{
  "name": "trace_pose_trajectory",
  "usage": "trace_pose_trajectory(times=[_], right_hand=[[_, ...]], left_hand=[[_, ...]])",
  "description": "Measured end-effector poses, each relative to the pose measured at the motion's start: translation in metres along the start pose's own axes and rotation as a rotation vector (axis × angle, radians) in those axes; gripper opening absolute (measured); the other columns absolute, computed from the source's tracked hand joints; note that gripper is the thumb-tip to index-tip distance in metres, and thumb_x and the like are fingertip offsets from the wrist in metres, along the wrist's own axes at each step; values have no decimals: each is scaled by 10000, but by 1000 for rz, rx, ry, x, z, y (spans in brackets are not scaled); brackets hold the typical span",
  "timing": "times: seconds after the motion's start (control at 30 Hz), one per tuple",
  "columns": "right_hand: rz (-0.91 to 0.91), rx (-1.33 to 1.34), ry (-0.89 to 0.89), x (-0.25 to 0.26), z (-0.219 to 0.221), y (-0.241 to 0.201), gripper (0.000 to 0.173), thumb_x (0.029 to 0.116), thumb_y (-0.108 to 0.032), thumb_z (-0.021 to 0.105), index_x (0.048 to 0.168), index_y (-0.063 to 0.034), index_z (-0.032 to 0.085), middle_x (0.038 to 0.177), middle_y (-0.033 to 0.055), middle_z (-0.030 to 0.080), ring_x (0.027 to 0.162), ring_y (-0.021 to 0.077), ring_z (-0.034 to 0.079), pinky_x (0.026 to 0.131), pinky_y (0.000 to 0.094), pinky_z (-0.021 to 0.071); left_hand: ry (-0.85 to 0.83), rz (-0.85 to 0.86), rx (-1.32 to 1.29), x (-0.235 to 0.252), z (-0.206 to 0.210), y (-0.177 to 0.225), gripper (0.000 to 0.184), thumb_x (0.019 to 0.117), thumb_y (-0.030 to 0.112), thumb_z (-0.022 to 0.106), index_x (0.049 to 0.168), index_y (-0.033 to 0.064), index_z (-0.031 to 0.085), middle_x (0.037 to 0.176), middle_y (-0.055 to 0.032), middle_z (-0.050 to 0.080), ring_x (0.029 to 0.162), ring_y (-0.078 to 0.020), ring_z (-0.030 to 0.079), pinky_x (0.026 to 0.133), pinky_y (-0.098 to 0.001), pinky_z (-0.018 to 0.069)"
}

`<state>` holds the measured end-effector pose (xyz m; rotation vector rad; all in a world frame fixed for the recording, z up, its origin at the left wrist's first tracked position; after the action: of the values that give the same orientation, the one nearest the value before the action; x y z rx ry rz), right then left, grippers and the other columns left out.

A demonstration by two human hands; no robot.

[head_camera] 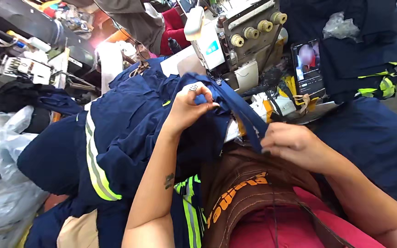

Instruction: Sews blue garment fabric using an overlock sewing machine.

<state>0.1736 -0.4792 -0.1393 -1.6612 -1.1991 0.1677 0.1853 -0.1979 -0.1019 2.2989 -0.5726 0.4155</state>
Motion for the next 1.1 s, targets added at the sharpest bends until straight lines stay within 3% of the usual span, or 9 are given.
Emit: trace_pose_trajectory(times=[0.1, 0.2, 0.27, 0.37, 0.5, 0.63, 0.73, 0.9, 1.1], right_hand=[[-126, 113, -76, 1, -3, -30, 224, 1049, -177, 581, 985, -27, 734, 1058, 82, 690, 1052, 87, 633, 926, 199, 519], [-137, 81, -97, 13, -7, -29, 260, 1066, -208, 550, 998, -42, 737, 1033, 54, 695, 1025, 81, 632, 907, 218, 517], [-138, 56, -109, 29, -3, -26, 267, 1068, -220, 535, 1013, -55, 737, 1007, 22, 696, 996, 62, 633, 890, 222, 522], [-154, 24, -97, 65, 14, -24, 223, 1032, -187, 560, 979, -74, 745, 950, -13, 702, 972, 48, 648, 890, 240, 534], [-148, 89, -276, 109, 51, -21, 173, 957, -58, 586, 868, -39, 733, 824, 25, 675, 826, 79, 636, 763, 263, 523], [56, 454, -329, 118, 55, -34, 177, 1011, -47, 554, 936, -31, 713, 820, -34, 662, 789, -41, 599, 731, 154, 506], [-90, 391, -268, 117, 49, -52, 246, 1042, -117, 529, 1029, 16, 735, 978, 38, 707, 948, 13, 634, 862, 196, 520], [-263, 99, -120, 128, 42, -49, 142, 982, -88, 620, 1021, -58, 753, 1039, 36, 685, 1017, 109, 643, 894, 286, 551], [-211, -407, 118, 148, 23, 59, 107, 928, -200, 717, 974, -132, 785, 1093, 113, 688, 1065, 306, 637, 990, 580, 433]], left_hand=[[-243, 44, 654, 1, 7, -13, 358, 883, 297, 777, 1087, 17, 686, 1014, -171, 704, 951, -358, 677, 918, -611, 443], [-494, -71, 845, -14, 3, 8, 343, 837, 307, 825, 838, -11, 696, 714, -190, 657, 698, -405, 669, 788, -654, 489], [-597, -91, 781, -34, 8, 52, 251, 810, 237, 837, 722, 45, 701, 620, -128, 638, 609, -345, 656, 669, -606, 510], [-661, 26, 695, -47, 31, 135, 146, 944, 152, 658, 859, 39, 698, 796, -150, 666, 702, -349, 687, 559, -501, 546], [-410, 144, 803, -39, 27, 173, 195, 966, 21, 512, 910, 30, 699, 831, -130, 643, 670, -293, 642, 527, -399, 493], [-175, 38, 536, -31, -16, 152, 153, 980, 210, 671, 1049, 74, 683, 1075, -126, 651, 817, -226, 667, 643, -369, 566], [-183, -84, 361, -30, -41, 124, 483, 877, 337, 781, 1248, 73, 620, 1255, -87, 619, 926, -128, 622, 750, -295, 550], [-208, -72, 452, -39, -67, 100, 397, 957, 481, 627, 773, 136, 698, 825, 36, 651, 872, -123, 598, 816, -379, 470], [-38, -17, 141, -47, -100, 88, 387, 992, 377, 636, 683, 144, 632, 825, 31, 665, 1141, -184, 627, 1115, -449, 411]])
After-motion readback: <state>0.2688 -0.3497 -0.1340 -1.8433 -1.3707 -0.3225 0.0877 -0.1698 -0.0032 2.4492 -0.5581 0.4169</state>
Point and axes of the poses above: each hand's wrist, its own x-axis towards the middle knuckle, its own z-axis out of the palm, y = z × x, the point moved 5 cm from there along x, towards the middle knuckle
